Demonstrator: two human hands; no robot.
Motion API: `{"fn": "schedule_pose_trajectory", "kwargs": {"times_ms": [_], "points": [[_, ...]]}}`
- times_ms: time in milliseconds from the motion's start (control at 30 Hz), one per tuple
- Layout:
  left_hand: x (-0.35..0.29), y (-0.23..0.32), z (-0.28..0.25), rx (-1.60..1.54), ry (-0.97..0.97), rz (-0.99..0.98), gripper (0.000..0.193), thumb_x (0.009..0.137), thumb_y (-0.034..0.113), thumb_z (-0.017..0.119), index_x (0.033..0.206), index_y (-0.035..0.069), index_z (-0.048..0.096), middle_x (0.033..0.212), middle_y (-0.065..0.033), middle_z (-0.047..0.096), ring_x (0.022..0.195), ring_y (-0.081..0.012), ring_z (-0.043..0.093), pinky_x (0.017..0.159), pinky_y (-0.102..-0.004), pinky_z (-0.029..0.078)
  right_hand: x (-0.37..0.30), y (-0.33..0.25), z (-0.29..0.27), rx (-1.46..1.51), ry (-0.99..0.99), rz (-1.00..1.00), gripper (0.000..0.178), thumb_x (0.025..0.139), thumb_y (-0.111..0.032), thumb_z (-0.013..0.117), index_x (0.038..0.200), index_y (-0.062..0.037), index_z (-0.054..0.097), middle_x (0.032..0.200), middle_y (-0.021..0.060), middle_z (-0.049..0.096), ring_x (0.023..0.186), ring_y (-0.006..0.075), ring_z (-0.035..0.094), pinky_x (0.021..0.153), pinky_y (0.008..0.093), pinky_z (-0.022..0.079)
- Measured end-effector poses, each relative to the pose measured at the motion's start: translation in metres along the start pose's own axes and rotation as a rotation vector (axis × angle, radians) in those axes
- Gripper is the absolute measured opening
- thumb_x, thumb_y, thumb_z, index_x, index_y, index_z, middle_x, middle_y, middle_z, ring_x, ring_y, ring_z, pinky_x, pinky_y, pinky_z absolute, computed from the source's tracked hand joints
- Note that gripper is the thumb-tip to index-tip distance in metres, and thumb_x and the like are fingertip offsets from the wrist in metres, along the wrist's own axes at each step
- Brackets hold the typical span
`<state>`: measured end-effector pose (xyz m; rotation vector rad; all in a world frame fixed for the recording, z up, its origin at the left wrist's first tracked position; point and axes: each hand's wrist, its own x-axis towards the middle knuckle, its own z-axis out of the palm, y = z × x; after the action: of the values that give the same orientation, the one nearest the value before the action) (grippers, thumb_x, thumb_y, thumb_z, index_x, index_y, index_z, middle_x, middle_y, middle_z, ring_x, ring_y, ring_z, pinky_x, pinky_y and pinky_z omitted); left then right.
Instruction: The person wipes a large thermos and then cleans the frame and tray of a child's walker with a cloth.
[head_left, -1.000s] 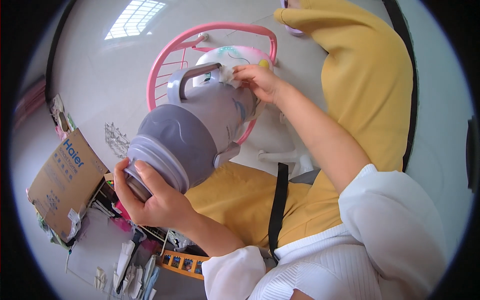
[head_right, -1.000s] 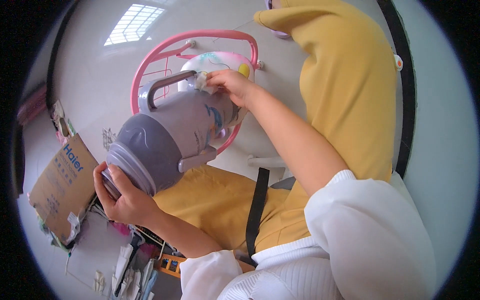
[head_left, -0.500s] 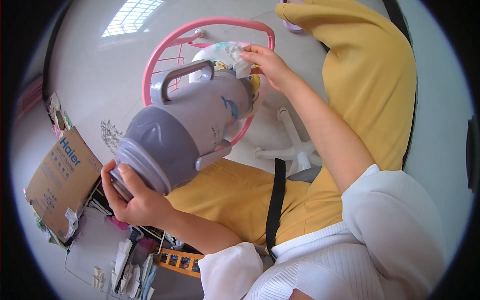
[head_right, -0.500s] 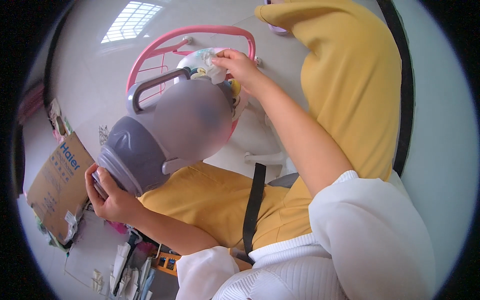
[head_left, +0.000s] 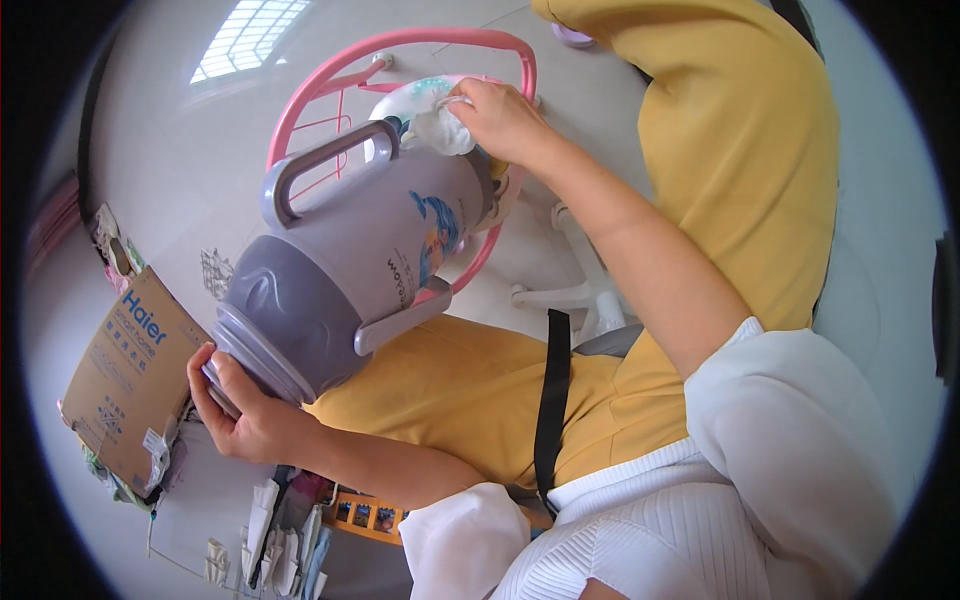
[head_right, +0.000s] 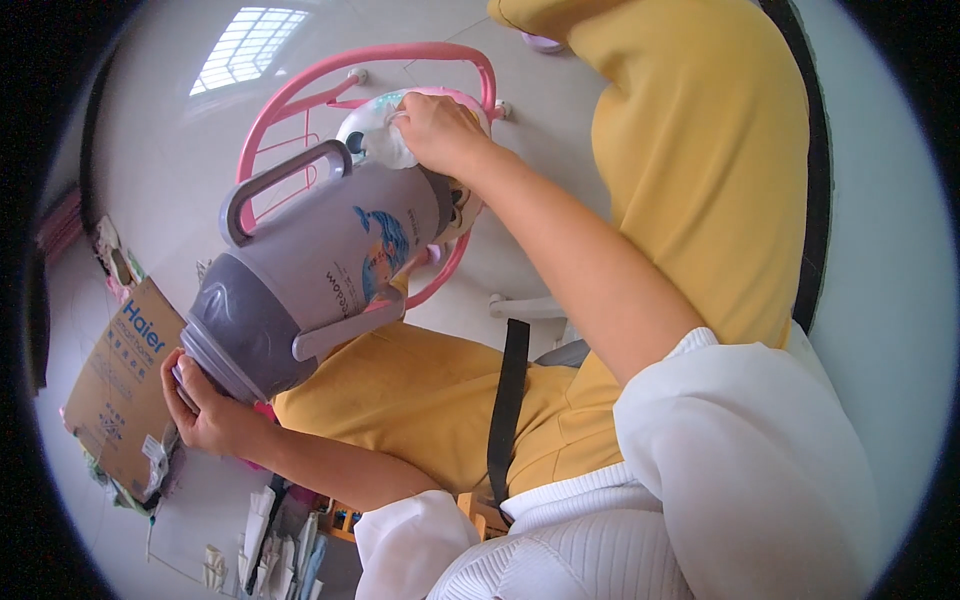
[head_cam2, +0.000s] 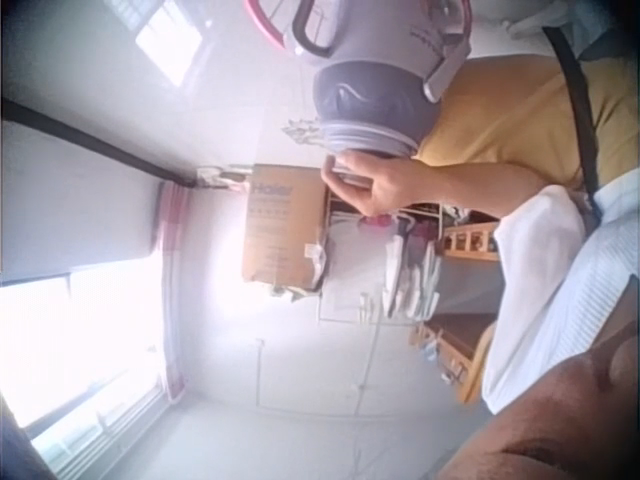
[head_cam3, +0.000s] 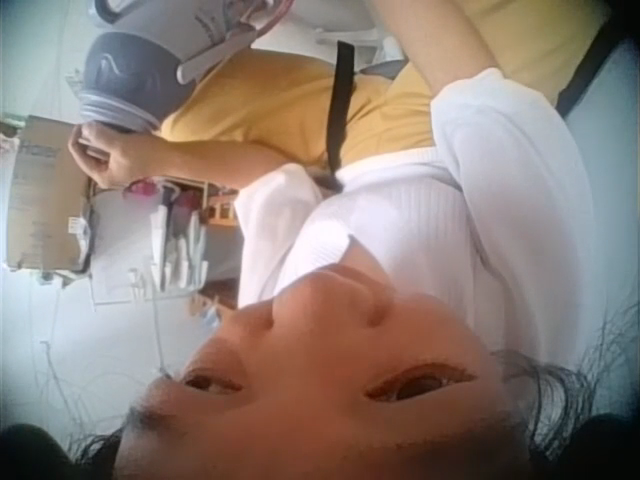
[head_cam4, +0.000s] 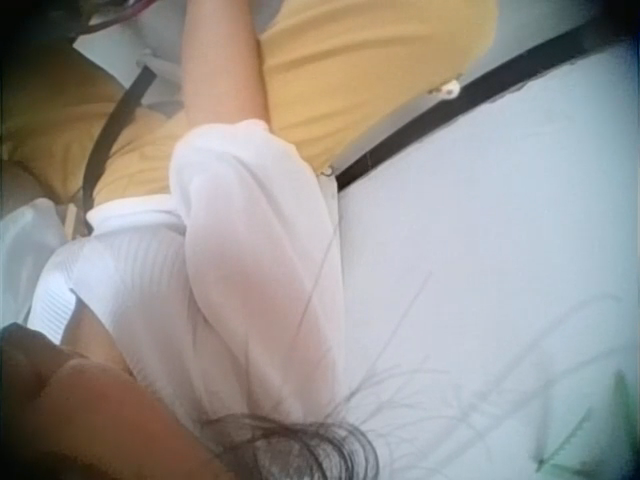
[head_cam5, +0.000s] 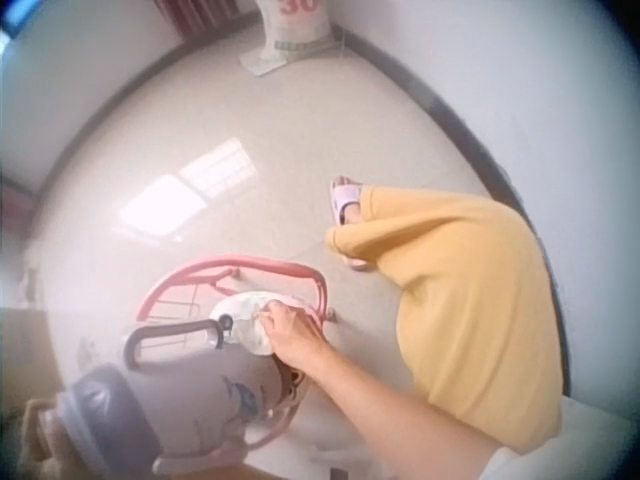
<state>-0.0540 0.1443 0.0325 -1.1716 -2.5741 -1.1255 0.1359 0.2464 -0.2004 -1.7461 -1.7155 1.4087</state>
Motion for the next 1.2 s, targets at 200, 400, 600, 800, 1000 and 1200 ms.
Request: {"fn": "schedule_pose_trajectory", "kwargs": {"times_ms": [200, 400, 600, 800, 1000, 1200], "points": [[0.002, 0.001, -0.003, 0.029, 0.000, 0.013, 0.015, 0.084, 0.015, 0.065, 0.088, 0.001, 0.068, 0.086, -0.0040, 0.062, 0.079, -0.0125, 0.056, 0.073, -0.0243, 0.047, -0.018, -0.014, 0.005, -0.032, 0.183, -0.047, 0.020, 0.080, -0.020, 0.067, 0.094, -0.0047, 0.064, 0.095, 0.0137, 0.066, 0.092, 0.0300, 0.062, 0.077, 0.0381, 0.048], [-0.001, 0.004, 0.000, -0.023, -0.008, -0.023, 0.014, 0.085, 0.013, 0.064, 0.089, 0.000, 0.067, 0.086, -0.0046, 0.061, 0.079, -0.0120, 0.055, 0.072, -0.0249, 0.047, -0.014, -0.012, 0.010, 0.438, -0.045, 0.282, 0.022, 0.079, -0.020, 0.069, 0.093, -0.0042, 0.067, 0.092, 0.0071, 0.067, 0.088, 0.0183, 0.060, 0.077, 0.0315, 0.047], [-0.001, 0.004, -0.001, -0.017, 0.005, -0.050, 0.014, 0.085, 0.012, 0.063, 0.090, -0.001, 0.067, 0.088, -0.0048, 0.061, 0.080, -0.0133, 0.056, 0.073, -0.0254, 0.047, -0.015, -0.021, 0.020, 1.128, -0.342, 0.343, 0.024, 0.085, -0.013, 0.063, 0.106, -0.0033, 0.068, 0.101, 0.0037, 0.066, 0.094, 0.0109, 0.058, 0.084, 0.0252, 0.046], [-0.002, 0.006, 0.000, -0.012, -0.008, -0.020, 0.015, 0.085, 0.013, 0.062, 0.090, -0.001, 0.067, 0.088, -0.0043, 0.062, 0.081, -0.0132, 0.055, 0.075, -0.0252, 0.046, -0.011, -0.016, 0.034, 1.040, -0.292, 0.203, 0.027, 0.077, -0.004, 0.068, 0.104, -0.0010, 0.066, 0.103, 0.0052, 0.065, 0.093, 0.0130, 0.061, 0.083, 0.0254, 0.048], [-0.002, 0.006, 0.000, -0.007, -0.025, 0.017, 0.016, 0.086, 0.014, 0.062, 0.091, 0.000, 0.067, 0.088, -0.0037, 0.061, 0.080, -0.0125, 0.055, 0.075, -0.0243, 0.045, 0.001, -0.032, 0.039, 0.479, -0.176, 0.203, 0.027, 0.073, -0.012, 0.073, 0.097, -0.0020, 0.068, 0.093, 0.0076, 0.069, 0.086, 0.0160, 0.065, 0.079, 0.0278, 0.051], [-0.006, 0.012, -0.001, 0.026, -0.047, -0.022, 0.016, 0.085, 0.012, 0.062, 0.093, -0.001, 0.066, 0.091, -0.0053, 0.063, 0.083, -0.0142, 0.056, 0.078, -0.0262, 0.047, -0.007, -0.036, 0.040, 0.308, 0.076, 0.027, 0.016, 0.074, -0.016, 0.069, 0.086, -0.0048, 0.070, 0.081, 0.0085, 0.070, 0.078, 0.0183, 0.067, 0.072, 0.0281, 0.052]]}}
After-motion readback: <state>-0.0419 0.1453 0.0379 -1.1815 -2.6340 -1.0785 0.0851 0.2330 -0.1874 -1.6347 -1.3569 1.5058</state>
